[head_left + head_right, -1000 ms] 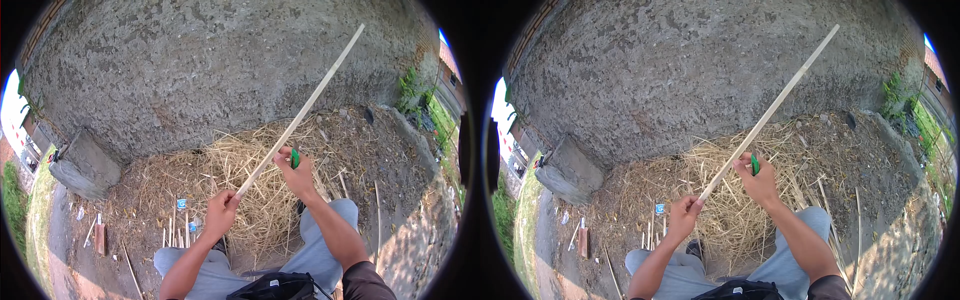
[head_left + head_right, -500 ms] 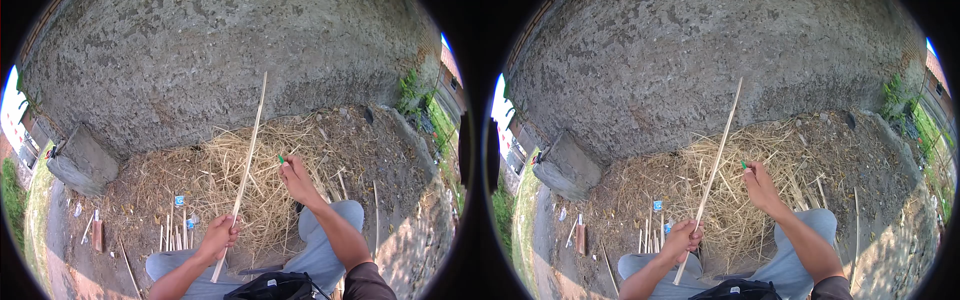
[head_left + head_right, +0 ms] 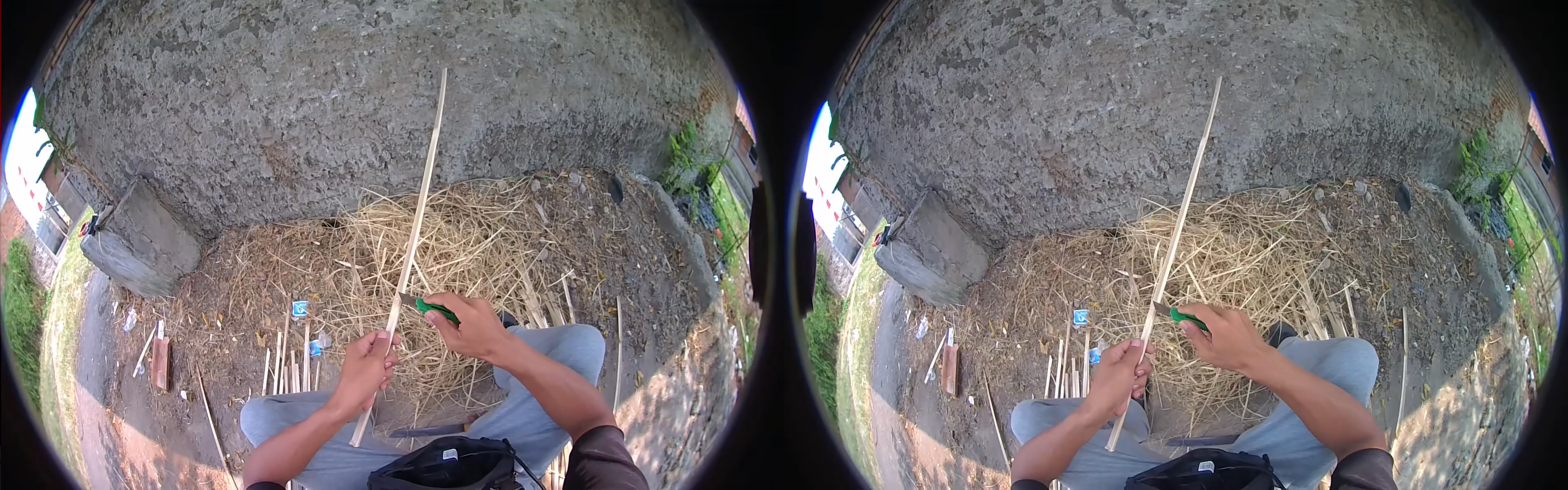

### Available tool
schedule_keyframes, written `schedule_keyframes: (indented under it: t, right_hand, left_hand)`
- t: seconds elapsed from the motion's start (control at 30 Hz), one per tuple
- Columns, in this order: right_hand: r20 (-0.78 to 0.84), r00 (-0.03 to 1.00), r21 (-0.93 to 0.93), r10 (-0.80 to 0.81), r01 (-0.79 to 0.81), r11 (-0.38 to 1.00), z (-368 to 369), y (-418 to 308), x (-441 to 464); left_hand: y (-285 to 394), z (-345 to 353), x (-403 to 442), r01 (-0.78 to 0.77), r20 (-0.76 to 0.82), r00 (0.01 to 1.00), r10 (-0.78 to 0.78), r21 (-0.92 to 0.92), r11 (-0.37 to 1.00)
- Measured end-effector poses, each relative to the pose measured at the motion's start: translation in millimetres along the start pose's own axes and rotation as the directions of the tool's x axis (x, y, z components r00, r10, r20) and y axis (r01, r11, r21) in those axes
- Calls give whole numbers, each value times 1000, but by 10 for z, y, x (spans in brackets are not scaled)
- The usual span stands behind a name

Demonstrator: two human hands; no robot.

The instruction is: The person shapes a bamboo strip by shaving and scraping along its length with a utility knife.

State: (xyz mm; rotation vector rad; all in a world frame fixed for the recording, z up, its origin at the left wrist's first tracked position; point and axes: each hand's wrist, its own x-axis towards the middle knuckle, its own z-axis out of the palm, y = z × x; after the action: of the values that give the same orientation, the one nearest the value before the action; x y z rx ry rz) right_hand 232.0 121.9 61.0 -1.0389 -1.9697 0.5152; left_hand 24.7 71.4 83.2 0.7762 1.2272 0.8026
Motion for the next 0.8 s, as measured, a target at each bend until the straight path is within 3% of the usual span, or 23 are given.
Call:
schedule_keyframes:
  t: [0.1, 0.17, 0.2, 0.27, 0.37, 0.57, 0.8]
  right_hand:
    - [-80, 992, 19, -96, 97, 995, 53, 104, -15]
    - [-105, 988, 22, -111, 114, 993, 58, 87, -19]
    - [-130, 983, 25, -126, 130, 991, 57, 72, -20]
    - [-139, 983, 19, -118, 121, 992, 49, 43, -22]
    - [-173, 977, 11, -127, 131, 991, 59, 38, -27]
    - [-195, 960, -39, -199, 195, 980, 41, 13, -7]
    - [-164, 969, -126, -185, 165, 978, 3, -120, -17]
  left_hand:
    - [-131, -48, 52, -92, -30, 995, 95, 87, 992]
    - [-241, -96, 109, -231, -66, 962, 266, 325, 917]
    - [-238, -87, 101, -232, -64, 962, 266, 325, 917]
    - [-236, -38, 80, -375, -114, 872, 476, 468, 800]
    - [-265, 7, 111, -460, -168, 793, 586, 466, 756]
    - [-63, 75, -65, -340, -29, 888, 458, 630, 698]
    - [-64, 119, -55, -265, -35, 905, 424, 732, 627]
